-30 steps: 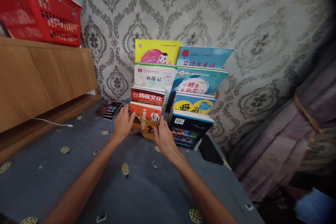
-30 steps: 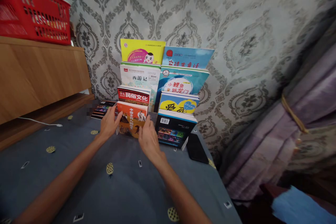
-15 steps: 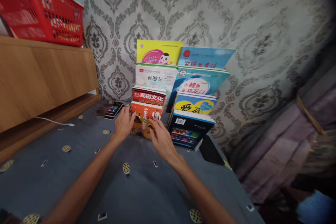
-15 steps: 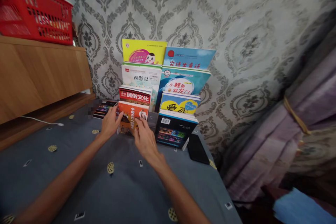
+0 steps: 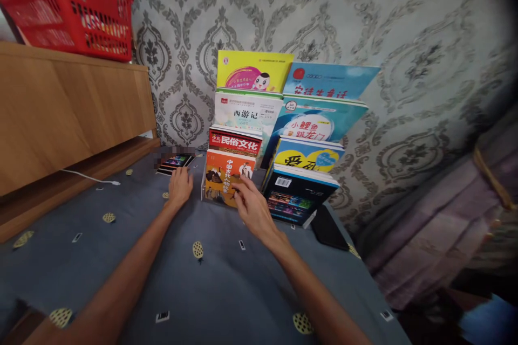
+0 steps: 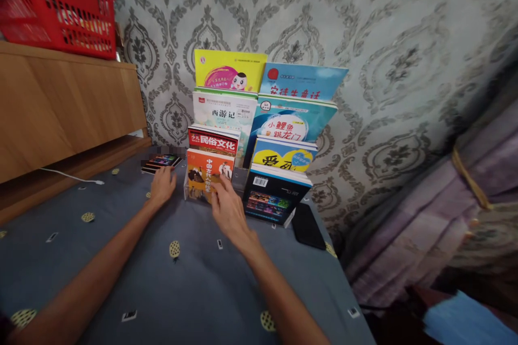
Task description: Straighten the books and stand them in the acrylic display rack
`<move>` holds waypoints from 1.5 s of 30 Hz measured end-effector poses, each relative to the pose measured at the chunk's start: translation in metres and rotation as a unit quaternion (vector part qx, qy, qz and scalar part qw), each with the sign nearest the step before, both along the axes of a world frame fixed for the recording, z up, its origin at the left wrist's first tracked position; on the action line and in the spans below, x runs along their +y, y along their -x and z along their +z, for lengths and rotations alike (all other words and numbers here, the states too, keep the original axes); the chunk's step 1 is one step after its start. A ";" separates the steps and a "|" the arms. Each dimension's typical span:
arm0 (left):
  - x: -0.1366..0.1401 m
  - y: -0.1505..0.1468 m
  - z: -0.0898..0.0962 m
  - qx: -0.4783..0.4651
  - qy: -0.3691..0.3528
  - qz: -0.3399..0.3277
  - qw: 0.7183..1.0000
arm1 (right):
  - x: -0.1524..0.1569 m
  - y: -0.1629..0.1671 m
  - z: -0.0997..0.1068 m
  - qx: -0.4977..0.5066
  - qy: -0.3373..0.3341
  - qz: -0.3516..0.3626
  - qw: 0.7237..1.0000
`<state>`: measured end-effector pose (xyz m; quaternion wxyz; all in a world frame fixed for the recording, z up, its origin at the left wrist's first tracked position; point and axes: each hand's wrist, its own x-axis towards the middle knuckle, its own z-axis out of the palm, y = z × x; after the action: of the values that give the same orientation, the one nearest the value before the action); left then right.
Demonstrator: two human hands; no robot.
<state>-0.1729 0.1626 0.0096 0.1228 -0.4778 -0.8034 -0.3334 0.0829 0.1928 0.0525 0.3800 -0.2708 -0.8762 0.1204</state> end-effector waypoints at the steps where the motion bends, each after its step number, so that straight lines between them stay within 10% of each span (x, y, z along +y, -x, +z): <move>1: -0.003 0.007 -0.007 -0.004 0.019 0.022 1.000 | 0.000 0.000 0.000 -0.002 0.002 0.001 1.000; 17: 0.029 0.075 -0.026 0.001 0.166 0.056 0.985 | -0.001 -0.003 0.003 -0.008 0.019 0.008 1.000; 45: 0.008 0.063 -0.001 0.183 0.366 0.009 0.913 | -0.003 -0.003 0.009 -0.025 0.034 0.006 0.999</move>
<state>-0.2361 0.1707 0.0085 0.0876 -0.5347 -0.8369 0.0782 0.0862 0.1900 0.0612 0.3473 -0.2816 -0.8825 0.1456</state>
